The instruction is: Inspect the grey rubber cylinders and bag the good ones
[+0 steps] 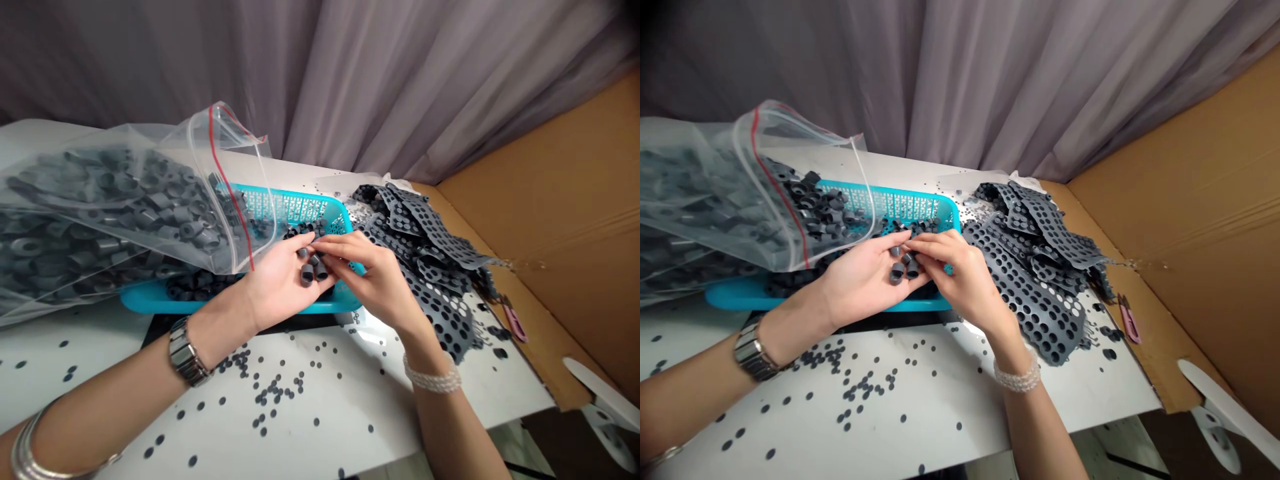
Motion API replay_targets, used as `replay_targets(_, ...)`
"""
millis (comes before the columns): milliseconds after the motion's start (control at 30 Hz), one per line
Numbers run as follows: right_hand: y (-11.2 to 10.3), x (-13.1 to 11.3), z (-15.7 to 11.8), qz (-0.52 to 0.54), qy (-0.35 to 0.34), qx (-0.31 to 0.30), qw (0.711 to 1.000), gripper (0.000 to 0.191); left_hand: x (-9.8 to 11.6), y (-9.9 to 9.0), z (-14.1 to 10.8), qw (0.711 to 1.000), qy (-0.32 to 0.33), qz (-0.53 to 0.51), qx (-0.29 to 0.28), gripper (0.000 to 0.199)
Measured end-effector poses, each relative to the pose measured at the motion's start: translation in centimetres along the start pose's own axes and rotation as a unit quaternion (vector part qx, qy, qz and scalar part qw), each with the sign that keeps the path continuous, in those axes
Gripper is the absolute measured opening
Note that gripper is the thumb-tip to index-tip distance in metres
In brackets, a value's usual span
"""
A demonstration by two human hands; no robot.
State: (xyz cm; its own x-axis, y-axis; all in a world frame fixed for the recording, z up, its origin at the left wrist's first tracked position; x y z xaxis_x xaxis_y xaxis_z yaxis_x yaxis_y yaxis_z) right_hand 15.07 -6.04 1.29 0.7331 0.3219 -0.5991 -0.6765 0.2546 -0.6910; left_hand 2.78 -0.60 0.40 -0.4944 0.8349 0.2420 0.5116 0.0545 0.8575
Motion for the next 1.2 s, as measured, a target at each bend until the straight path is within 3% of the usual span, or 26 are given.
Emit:
replay_targets(100,0.0,0.1,0.0,0.015,0.019,0.012,1.0,0.027,0.0,-0.1,0.1,1.0,-0.004,-0.015,0.001,0.023)
replay_targets(200,-0.3,1.1,-0.1,0.123,0.115,0.057,0.984,0.02,0.0,-0.1,0.2,0.999,-0.011,-0.029,0.01,0.019)
replay_targets(367,-0.7,2.8,-0.1,0.363,0.257,0.081,0.892,0.012,0.0,0.1,0.2,1.0,-0.017,-0.012,-0.009,0.039)
replay_targets(567,-0.7,2.8,0.2,0.458,0.284,0.09,0.838,0.006,0.1,0.0,0.1,1.0,-0.018,-0.016,-0.002,0.045)
replay_targets(900,-0.7,2.7,0.1,0.601,0.343,0.095,0.716,0.012,0.2,-0.1,0.1,0.998,-0.031,-0.031,-0.043,0.048)
replay_targets(967,-0.9,2.5,0.2,0.593,0.342,0.098,0.722,0.02,0.2,-0.1,0.1,0.999,-0.031,-0.025,-0.036,0.049)
replay_targets(1000,-0.9,2.3,0.2,0.576,0.337,0.1,0.739,0.022,0.3,-0.2,0.2,0.999,-0.029,-0.022,-0.03,0.049)
replay_targets(1100,-0.6,1.4,0.0,0.461,0.304,0.089,0.829,0.021,0.4,-0.4,0.2,0.999,-0.016,-0.018,-0.023,0.048)
replay_targets(1200,0.1,0.3,-0.3,0.268,0.259,0.034,0.927,0.019,0.5,-0.5,0.3,1.0,-0.003,-0.013,-0.013,0.046)
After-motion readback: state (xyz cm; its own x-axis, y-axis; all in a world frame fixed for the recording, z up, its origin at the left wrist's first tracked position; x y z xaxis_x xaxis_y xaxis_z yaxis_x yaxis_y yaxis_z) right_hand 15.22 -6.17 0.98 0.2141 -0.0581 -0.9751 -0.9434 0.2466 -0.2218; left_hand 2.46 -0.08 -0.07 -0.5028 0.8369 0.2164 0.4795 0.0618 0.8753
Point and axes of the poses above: each hand's wrist, its own z-axis towards the middle knuckle, its own y-axis out of the palm, x = y × z, the point moved 2 cm from there along z, towards the middle knuckle, and after that the axes turned 6 degrees about -z, right-handed, at the moved point
